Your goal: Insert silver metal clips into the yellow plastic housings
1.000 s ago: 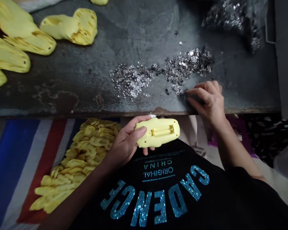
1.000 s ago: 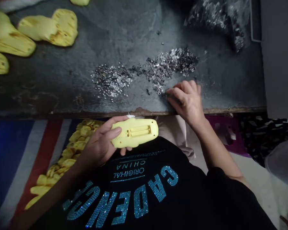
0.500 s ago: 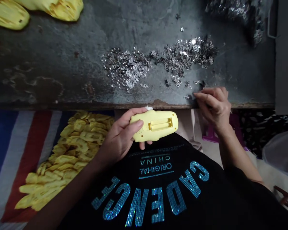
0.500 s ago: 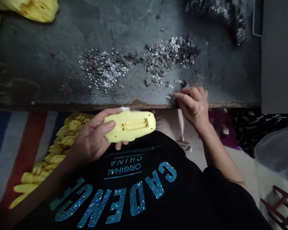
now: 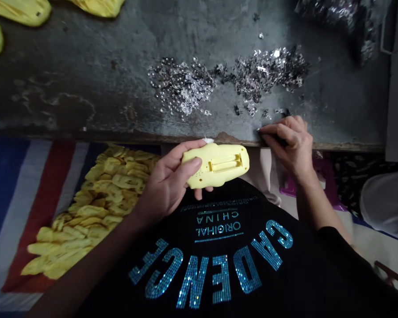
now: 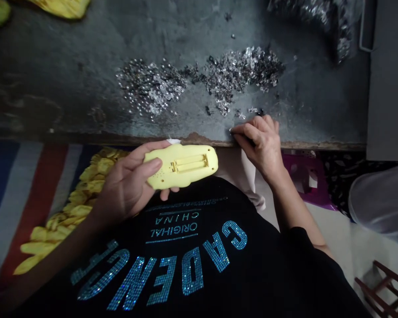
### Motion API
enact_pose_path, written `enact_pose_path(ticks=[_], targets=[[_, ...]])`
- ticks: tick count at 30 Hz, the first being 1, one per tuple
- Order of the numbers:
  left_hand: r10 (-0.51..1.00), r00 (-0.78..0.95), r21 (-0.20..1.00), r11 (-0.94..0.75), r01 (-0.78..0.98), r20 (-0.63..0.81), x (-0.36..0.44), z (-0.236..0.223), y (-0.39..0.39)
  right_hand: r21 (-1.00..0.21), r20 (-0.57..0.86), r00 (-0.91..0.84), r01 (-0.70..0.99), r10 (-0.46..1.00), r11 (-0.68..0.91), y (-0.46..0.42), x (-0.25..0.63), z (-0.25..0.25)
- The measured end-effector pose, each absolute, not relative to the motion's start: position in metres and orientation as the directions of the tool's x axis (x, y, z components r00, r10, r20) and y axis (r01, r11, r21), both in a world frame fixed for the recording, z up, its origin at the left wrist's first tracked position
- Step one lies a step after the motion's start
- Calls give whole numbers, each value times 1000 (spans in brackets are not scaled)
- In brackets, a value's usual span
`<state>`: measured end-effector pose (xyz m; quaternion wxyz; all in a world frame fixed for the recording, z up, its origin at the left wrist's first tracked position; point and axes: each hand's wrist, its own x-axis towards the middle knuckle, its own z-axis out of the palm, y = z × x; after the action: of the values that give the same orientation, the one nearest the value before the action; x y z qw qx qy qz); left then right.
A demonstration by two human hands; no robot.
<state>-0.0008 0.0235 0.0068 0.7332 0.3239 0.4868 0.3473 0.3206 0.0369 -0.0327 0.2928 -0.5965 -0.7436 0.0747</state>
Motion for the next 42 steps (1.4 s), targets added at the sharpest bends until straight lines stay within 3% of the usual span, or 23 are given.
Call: enact_pose_path(ticks=[8,14,17,25,33,39,42], targets=[[844,259,834,520,-186,-469,9,10,23,-541,392,-129,768,911,342,31,319,-21],[889,341,884,398,-246,-305,5,-1,15,-648,459,-220,580,861,493,10,288,15],[910,345,899,336,-282,-231,2,-5,9,-583,506,-259,600,822,548,3,280,19],[930,314,921,282,-267,-194,0,3,-3,-404,563,-344,679,752,613,-7,271,24],[955,279,962,167,-216,-103,2,9,-6,-255,542,-397,762,741,595,-14,266,32],[965,245,985,129,-117,-98,4,18,-11,-189,563,-407,784,719,592,-12,263,28],[959,246,980,172,-98,-143,4,20,-11,-224,561,-396,773,727,594,-14,262,27]])
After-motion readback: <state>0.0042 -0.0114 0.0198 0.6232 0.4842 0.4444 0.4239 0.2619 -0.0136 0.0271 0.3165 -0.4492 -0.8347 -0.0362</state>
